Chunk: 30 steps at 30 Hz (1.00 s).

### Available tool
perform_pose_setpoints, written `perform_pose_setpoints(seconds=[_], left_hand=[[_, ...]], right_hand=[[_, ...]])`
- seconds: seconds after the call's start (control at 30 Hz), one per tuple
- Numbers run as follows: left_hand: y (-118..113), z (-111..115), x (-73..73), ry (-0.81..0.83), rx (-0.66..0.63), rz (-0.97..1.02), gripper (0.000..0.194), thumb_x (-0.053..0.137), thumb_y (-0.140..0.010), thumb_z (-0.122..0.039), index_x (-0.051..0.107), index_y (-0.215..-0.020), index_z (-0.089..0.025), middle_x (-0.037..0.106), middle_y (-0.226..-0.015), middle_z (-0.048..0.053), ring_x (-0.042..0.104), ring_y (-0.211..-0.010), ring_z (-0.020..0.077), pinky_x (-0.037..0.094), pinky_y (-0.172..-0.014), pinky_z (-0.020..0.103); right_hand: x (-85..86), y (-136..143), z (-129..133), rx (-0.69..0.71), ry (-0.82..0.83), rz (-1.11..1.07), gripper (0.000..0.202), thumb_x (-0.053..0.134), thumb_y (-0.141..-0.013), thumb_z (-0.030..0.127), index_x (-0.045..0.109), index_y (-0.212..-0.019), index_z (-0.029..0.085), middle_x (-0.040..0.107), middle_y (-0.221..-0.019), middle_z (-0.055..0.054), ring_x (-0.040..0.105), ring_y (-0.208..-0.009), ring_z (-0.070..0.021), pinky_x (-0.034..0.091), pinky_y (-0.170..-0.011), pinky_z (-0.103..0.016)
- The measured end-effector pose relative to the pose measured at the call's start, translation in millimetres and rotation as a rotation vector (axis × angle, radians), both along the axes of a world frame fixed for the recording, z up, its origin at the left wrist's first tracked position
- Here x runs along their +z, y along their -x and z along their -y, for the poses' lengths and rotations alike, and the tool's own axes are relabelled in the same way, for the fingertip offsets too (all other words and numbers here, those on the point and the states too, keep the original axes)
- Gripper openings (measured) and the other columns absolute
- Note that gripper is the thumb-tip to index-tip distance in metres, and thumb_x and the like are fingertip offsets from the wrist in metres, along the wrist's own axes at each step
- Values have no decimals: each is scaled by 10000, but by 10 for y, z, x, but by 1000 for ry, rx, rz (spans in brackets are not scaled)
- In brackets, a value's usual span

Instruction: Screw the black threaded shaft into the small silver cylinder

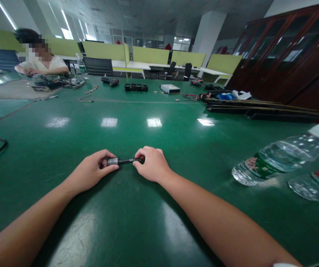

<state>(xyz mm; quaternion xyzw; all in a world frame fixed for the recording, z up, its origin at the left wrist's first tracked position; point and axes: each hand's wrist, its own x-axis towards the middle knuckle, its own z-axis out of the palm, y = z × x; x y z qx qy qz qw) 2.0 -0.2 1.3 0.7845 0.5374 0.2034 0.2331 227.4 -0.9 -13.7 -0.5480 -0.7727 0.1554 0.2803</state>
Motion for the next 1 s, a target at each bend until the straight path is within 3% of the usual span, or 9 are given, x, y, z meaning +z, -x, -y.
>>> perform_pose_setpoints(seconds=[0.23, 0.43, 0.73, 1.0], left_hand=[[7, 7, 8, 3, -8, 12, 294, 629, -804, -456, 625, -955, -204, 546, -678, -27, 524, -626, 161, 382, -595, 267], [12, 14, 10, 2, -35, 14, 293, 619, -810, -456, 619, -953, -200, 539, -670, -30, 518, -617, 157, 381, -589, 263], [30, 10, 20, 12, -63, 37, 272, 630, -807, -424, 636, -955, -195, 546, -675, -26, 514, -624, 154, 379, -595, 257], [25, 17, 29, 13, -75, 26, 269, 630, -812, -416, 648, -974, -202, 549, -675, -28, 515, -619, 152, 373, -587, 252]], right_hand=[[-31, 6, -19, 29, 4, -51, 82, 703, -773, 263, 715, -846, 229, 669, -805, 2, 562, -730, -135, 390, -690, -272], [-18, 11, -15, 130, 7, -104, 180, 700, -773, 163, 723, -943, 217, 716, -893, -13, 611, -829, -153, 447, -787, -298], [-32, 5, 0, 149, 92, -230, 297, 699, -742, 110, 701, -1014, 229, 724, -928, -16, 679, -859, -148, 495, -857, -317], [-38, 33, 5, 181, 124, -275, 312, 674, -723, 81, 697, -1010, 202, 724, -901, -8, 636, -750, -121, 504, -751, -271]])
